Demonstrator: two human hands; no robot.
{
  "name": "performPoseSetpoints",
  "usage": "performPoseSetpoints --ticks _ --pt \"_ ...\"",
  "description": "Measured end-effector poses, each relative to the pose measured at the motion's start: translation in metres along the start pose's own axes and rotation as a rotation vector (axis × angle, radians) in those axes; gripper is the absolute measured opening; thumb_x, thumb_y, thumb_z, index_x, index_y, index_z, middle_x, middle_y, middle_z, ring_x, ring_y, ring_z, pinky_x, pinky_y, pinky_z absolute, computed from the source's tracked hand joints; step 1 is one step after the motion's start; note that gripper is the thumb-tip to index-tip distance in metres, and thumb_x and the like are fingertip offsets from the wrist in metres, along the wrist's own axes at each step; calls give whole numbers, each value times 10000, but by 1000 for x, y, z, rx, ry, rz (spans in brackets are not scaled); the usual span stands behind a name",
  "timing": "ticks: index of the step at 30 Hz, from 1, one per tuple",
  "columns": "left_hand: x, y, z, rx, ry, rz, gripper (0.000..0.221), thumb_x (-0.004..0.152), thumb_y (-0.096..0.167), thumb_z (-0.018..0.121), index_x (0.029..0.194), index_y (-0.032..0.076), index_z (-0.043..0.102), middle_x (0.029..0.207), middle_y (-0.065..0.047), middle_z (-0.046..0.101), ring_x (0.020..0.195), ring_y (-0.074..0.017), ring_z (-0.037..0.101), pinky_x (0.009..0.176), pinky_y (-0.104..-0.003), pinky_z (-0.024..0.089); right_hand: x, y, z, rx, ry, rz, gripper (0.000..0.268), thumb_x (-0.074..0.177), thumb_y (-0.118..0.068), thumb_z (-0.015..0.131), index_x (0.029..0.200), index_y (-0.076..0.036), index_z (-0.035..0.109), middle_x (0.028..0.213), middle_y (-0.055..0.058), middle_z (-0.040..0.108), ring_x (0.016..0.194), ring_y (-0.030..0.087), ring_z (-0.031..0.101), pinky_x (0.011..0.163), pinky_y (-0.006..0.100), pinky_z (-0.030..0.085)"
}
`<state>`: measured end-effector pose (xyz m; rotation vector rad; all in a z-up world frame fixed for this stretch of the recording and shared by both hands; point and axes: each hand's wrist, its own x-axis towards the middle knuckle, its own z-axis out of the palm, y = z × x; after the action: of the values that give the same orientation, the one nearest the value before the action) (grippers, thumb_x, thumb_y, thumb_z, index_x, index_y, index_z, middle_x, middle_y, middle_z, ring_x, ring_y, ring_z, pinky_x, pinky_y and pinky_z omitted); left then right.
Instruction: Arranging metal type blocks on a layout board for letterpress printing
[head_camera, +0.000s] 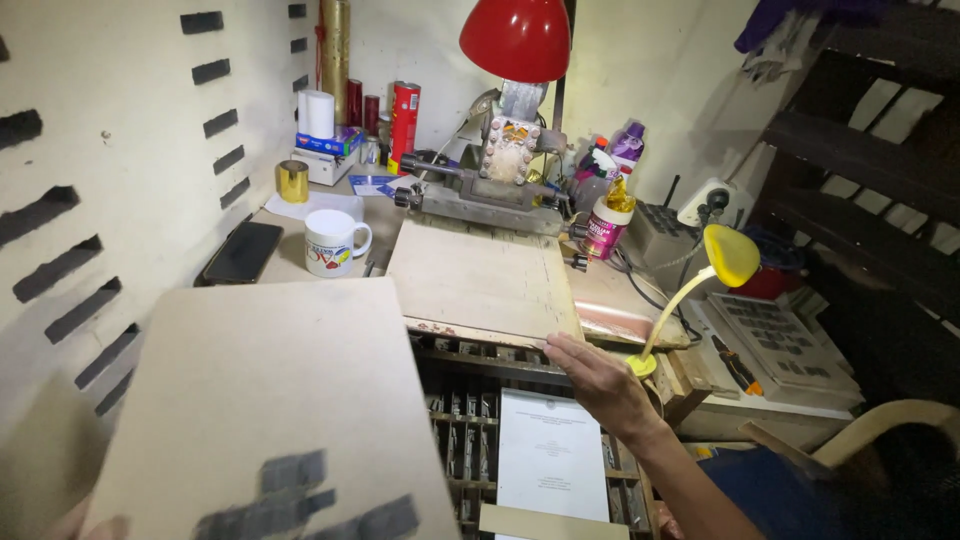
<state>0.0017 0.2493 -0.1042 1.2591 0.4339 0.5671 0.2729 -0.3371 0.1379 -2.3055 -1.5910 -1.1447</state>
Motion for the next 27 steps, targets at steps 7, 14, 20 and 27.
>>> performPoseSetpoints --ticks 7,14,20,27 --pt "-111 254 221 385 82 -437 455 1001 100 603 1455 109 617 1475 55 613 1312 -64 501 1172 -198 275 -13 3 9 -28 47 -62 391 907 111 591 1272 -14 659 1241 213 710 1084 354 744 949 374 625" --pt "-96 242 302 -216 -99 -360 500 962 100 557 1455 77 638 1151 -179 764 828 -264 653 673 -377 506 8 -20 -13 11 142 -42 446 837 197 533 1213 14 687 1201 212 724 1068 342 746 979 419 614" --pt "-78 248 341 -153 -152 -422 647 952 130 570 1583 217 460 1167 -160 798 792 -244 701 540 -339 529 -8 -26 -10 34 246 -12 397 949 -145 729 1283 37 618 1180 256 720 1068 372 751 912 389 664" --pt "-54 217 357 -115 -199 -266 601 905 79 570 1502 121 506 1234 -106 764 860 -150 737 636 -265 606 -81 -115 7 385 -262 975 205 940 -93 683 1128 -118 759 1113 27 774 985 107 736 867 233 611"
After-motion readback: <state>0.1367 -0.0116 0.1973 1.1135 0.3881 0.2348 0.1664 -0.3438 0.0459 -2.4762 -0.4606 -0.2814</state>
